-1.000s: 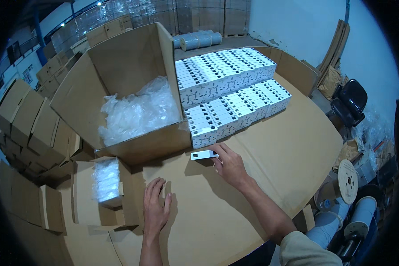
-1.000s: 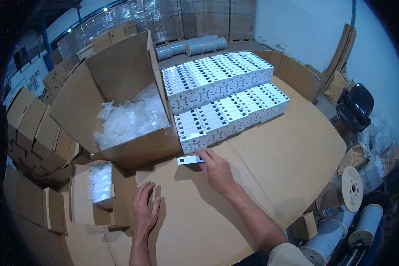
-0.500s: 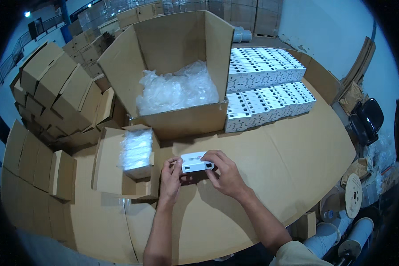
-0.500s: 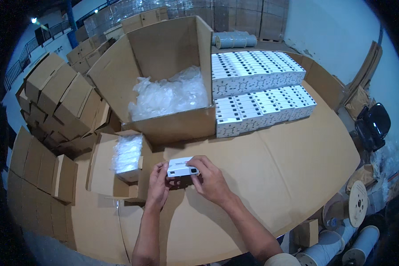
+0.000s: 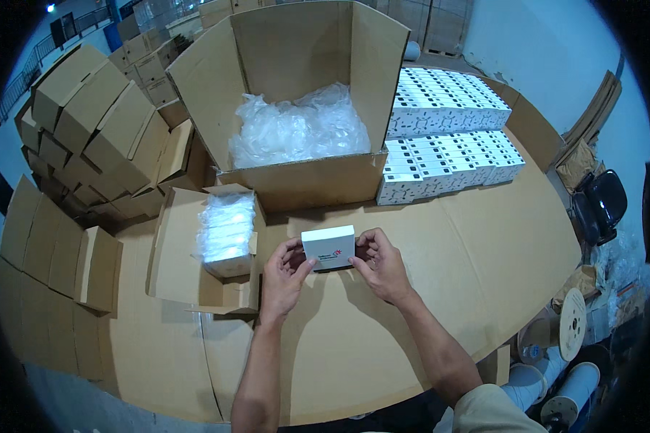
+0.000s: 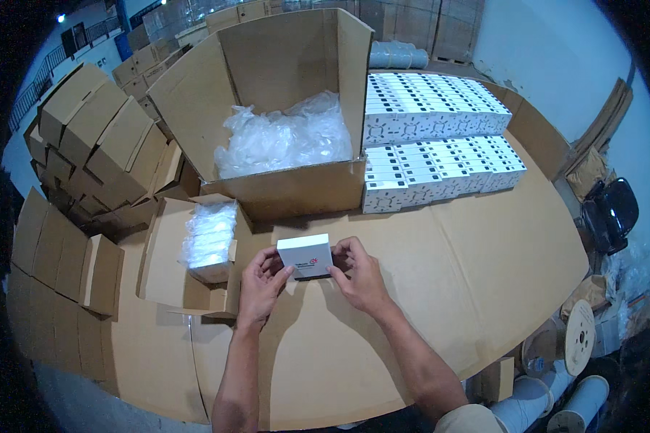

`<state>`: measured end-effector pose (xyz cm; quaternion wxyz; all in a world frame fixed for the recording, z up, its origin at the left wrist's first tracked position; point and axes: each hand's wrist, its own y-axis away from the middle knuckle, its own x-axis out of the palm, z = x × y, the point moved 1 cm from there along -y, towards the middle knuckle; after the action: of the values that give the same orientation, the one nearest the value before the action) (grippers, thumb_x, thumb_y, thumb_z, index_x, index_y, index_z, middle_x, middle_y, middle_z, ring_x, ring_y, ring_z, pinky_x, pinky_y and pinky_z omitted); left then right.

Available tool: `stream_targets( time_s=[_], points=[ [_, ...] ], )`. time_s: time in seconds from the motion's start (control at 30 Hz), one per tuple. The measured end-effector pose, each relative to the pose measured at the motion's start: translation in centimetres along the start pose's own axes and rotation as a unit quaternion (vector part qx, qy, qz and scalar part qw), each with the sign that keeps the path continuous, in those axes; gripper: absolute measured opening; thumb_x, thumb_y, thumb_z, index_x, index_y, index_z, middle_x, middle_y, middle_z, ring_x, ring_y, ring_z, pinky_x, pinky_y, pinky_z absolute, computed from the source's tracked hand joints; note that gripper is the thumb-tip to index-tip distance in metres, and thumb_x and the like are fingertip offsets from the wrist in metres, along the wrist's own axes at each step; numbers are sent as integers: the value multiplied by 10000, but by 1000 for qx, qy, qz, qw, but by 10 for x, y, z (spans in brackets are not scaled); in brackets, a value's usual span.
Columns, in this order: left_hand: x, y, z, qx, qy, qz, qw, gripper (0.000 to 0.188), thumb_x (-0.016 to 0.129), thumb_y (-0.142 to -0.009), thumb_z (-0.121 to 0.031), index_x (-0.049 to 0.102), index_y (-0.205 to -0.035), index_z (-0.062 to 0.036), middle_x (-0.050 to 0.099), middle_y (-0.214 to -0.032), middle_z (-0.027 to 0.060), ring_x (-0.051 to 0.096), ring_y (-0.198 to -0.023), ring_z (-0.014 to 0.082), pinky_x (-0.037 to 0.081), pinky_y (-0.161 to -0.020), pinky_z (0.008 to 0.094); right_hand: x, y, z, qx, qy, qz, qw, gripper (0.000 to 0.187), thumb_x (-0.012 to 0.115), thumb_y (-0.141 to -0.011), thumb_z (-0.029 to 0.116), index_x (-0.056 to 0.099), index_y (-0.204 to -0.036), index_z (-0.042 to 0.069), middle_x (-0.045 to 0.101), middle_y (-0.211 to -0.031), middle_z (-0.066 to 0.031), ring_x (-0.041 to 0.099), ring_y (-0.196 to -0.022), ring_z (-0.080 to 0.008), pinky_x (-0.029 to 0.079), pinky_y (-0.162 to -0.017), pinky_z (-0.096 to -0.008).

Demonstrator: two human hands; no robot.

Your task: Pack small cardboard boxes with bubble wrap and insert into larger shipping containers.

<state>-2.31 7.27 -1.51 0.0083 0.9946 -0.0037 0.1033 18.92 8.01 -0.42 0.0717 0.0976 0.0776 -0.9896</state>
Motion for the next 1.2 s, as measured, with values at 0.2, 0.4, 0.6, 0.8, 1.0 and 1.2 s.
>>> stream_targets(
  time_s=[0.2,0.4,0.6,0.8,1.0,1.2],
  points=[
    [-2,2,-2,11,-55,22,998,376,662,-906,84,540,-1256,20,648,-1199,120,629,-1151,184,507,-1010,315,-3,-1,4,-13,77,-16,997,323,681,-872,-44,489,-1127,1,684,-1034,-191,705,-1028,-282,552,-906,-383],
    [-1,3,-3,4,-95,24,995,384,654,-900,95,532,-1252,-1,649,-1176,117,632,-1149,194,498,-1021,328,-6,-2,3,7,63,7,998,325,666,-866,-46,503,-1140,13,684,-1035,-195,698,-1070,-323,546,-938,-403],
    [3,10,-5,41,-155,19,987,544,727,-855,44,485,-1339,-18,612,-1268,161,601,-1228,232,493,-1048,357,-7,0,0,-12,61,18,998,377,689,-850,-20,501,-1176,10,665,-1107,-199,679,-1123,-326,540,-994,-411],
    [4,37,-28,112,-352,-8,929,827,838,-763,-28,376,-1446,31,537,-1382,237,555,-1293,335,462,-1096,405,-15,7,8,-25,77,47,996,535,703,-834,6,459,-1310,17,595,-1265,-217,618,-1212,-345,522,-1015,-429],
    [22,86,-114,37,-500,58,863,649,814,-818,-119,486,-1357,33,599,-1241,248,610,-1140,400,513,-972,445,-23,13,-5,-131,209,7,969,475,673,-828,42,521,-1277,2,574,-1295,-206,555,-1218,-409,468,-1045,-448],
    [36,-6,-204,154,-598,-15,787,327,714,-895,-166,645,-1136,45,692,-963,246,678,-960,401,532,-863,446,-32,14,-4,-140,264,24,954,310,672,-820,54,617,-1120,0,569,-1319,-186,546,-1241,-381,455,-1062,-451]
  ],
)
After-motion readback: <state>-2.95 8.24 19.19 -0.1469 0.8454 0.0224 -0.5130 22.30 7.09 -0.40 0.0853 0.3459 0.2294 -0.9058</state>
